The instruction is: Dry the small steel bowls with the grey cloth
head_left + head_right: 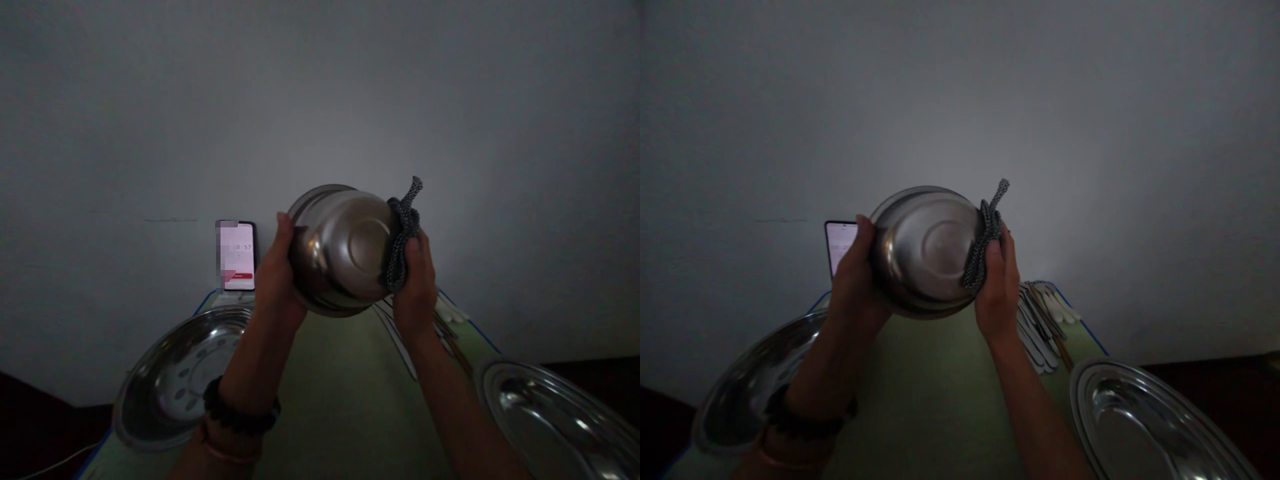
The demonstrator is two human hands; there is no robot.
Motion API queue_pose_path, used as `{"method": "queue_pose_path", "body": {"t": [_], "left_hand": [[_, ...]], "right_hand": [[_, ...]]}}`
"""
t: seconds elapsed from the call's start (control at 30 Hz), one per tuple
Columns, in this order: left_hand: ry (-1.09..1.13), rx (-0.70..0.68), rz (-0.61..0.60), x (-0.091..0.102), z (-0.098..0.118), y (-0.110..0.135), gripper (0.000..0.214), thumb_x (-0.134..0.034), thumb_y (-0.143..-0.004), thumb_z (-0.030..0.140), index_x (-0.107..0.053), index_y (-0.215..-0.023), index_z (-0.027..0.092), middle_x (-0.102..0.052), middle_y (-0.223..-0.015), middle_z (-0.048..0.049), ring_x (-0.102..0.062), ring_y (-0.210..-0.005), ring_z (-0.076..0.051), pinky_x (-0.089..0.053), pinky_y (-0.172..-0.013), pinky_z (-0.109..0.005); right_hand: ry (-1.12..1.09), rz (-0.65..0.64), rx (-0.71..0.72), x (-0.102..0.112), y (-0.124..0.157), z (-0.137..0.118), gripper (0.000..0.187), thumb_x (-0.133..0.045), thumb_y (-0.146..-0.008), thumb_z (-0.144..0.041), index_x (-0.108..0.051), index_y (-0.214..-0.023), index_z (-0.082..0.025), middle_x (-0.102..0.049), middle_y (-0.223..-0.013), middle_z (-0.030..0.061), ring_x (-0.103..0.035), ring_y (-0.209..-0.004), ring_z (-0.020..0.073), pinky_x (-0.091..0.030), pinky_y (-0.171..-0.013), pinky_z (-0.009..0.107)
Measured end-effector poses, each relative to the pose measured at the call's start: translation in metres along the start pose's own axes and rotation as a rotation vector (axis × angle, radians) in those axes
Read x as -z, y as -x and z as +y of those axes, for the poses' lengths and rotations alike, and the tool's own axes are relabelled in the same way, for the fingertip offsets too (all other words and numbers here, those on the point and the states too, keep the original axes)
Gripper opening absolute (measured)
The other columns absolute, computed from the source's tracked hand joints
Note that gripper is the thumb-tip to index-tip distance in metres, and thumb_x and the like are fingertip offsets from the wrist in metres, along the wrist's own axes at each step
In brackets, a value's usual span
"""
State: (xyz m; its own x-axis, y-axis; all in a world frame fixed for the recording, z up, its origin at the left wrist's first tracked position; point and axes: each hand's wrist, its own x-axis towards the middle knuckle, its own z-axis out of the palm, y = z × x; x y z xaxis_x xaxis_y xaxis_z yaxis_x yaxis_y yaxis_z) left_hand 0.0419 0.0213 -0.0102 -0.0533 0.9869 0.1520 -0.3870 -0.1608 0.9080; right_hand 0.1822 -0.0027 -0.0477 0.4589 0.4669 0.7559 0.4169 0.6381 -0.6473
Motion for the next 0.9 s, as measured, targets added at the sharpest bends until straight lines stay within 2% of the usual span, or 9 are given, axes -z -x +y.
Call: {"method": "queue_pose_path", "body": {"t": [0.13, 0.23, 0.4, 0.5, 0.6, 0.67, 0.73, 0.83, 0.9], "left_hand": [[0.399, 0.225, 0.041, 0.003, -0.002, -0.013, 0.04, -0.045, -0.094, 0.045, -0.066, -0.113, 0.017, -0.076, -0.09, -0.0076, -0.072, -0.086, -0.023, -0.058, -0.079, -0.036], [0.554, 0.351, 0.084, 0.005, -0.002, -0.017, 0.046, -0.037, -0.099, 0.039, -0.059, -0.127, 0.011, -0.076, -0.095, -0.0114, -0.072, -0.09, -0.022, -0.057, -0.085, -0.036], [0.618, 0.388, 0.087, -0.006, -0.001, -0.01, 0.05, -0.031, -0.101, 0.038, -0.055, -0.131, 0.008, -0.076, -0.092, -0.0124, -0.073, -0.088, -0.02, -0.056, -0.087, -0.032], [0.63, 0.352, 0.036, -0.014, -0.004, -0.006, 0.055, -0.028, -0.1, 0.043, -0.056, -0.13, 0.006, -0.075, -0.102, -0.0152, -0.07, -0.1, -0.022, -0.055, -0.091, -0.034], [0.664, 0.262, 0.043, -0.015, -0.006, -0.006, 0.053, -0.028, -0.101, 0.043, -0.057, -0.131, 0.012, -0.073, -0.112, -0.012, -0.066, -0.111, -0.02, -0.052, -0.096, -0.031], [0.655, 0.228, 0.031, -0.012, -0.006, -0.009, 0.048, -0.031, -0.101, 0.041, -0.057, -0.131, 0.014, -0.072, -0.117, -0.01, -0.062, -0.117, -0.018, -0.05, -0.098, -0.029], [0.617, 0.237, -0.011, -0.007, -0.006, -0.012, 0.045, -0.034, -0.101, 0.039, -0.058, -0.131, 0.015, -0.071, -0.12, -0.0097, -0.06, -0.12, -0.019, -0.049, -0.1, -0.03], [0.533, 0.297, -0.096, 0.0, -0.006, -0.014, 0.044, -0.035, -0.1, 0.039, -0.06, -0.127, 0.015, -0.073, -0.115, -0.0105, -0.063, -0.116, -0.023, -0.05, -0.099, -0.037], [0.451, 0.339, -0.136, 0.002, -0.005, -0.013, 0.042, -0.038, -0.099, 0.039, -0.065, -0.119, 0.013, -0.076, -0.103, -0.0109, -0.067, -0.108, -0.025, -0.053, -0.095, -0.039]], "right_hand": [[0.163, -0.111, 0.131, -0.018, 0.018, -0.003, 0.049, -0.025, -0.1, -0.035, -0.032, -0.147, -0.024, -0.04, -0.151, 0.009, -0.033, -0.142, 0.0209, -0.029, -0.116, 0.047], [0.413, -0.17, 0.27, -0.03, 0.033, -0.007, 0.055, -0.029, -0.1, -0.032, -0.021, -0.152, -0.018, -0.026, -0.158, 0.0132, -0.02, -0.147, 0.0248, -0.024, -0.117, 0.052], [0.596, -0.236, 0.337, -0.035, 0.041, -0.002, 0.06, -0.035, -0.099, -0.035, -0.016, -0.153, -0.016, -0.022, -0.159, 0.0152, -0.007, -0.15, 0.0285, -0.022, -0.117, 0.054], [0.531, -0.212, 0.273, -0.032, 0.037, 0.005, 0.062, -0.037, -0.098, -0.039, -0.015, -0.153, -0.02, -0.014, -0.161, 0.0143, -0.008, -0.15, 0.0285, -0.021, -0.117, 0.055], [0.409, -0.158, 0.187, -0.03, 0.034, 0.013, 0.066, -0.035, -0.098, -0.042, -0.007, -0.154, -0.02, -0.006, -0.162, 0.0138, -0.007, -0.15, 0.0267, -0.021, -0.118, 0.054], [0.322, -0.137, 0.126, -0.03, 0.032, 0.019, 0.065, -0.029, -0.099, -0.044, -0.004, -0.154, -0.019, -0.008, -0.162, 0.0137, -0.007, -0.15, 0.0238, -0.019, -0.119, 0.053], [0.258, -0.131, 0.038, -0.027, 0.028, 0.024, 0.062, -0.023, -0.099, -0.046, -0.01, -0.153, -0.018, -0.017, -0.16, 0.0137, -0.012, -0.15, 0.0226, -0.018, -0.119, 0.052], [0.188, -0.124, -0.098, -0.014, 0.012, 0.027, 0.06, -0.017, -0.098, -0.051, -0.032, -0.146, -0.017, -0.039, -0.15, 0.0147, -0.025, -0.146, 0.0253, -0.018, -0.117, 0.054], [0.141, -0.123, -0.125, -0.001, -0.002, 0.024, 0.058, -0.02, -0.098, -0.052, -0.048, -0.135, -0.017, -0.054, -0.138, 0.0134, -0.037, -0.139, 0.0262, -0.023, -0.115, 0.052]]}}
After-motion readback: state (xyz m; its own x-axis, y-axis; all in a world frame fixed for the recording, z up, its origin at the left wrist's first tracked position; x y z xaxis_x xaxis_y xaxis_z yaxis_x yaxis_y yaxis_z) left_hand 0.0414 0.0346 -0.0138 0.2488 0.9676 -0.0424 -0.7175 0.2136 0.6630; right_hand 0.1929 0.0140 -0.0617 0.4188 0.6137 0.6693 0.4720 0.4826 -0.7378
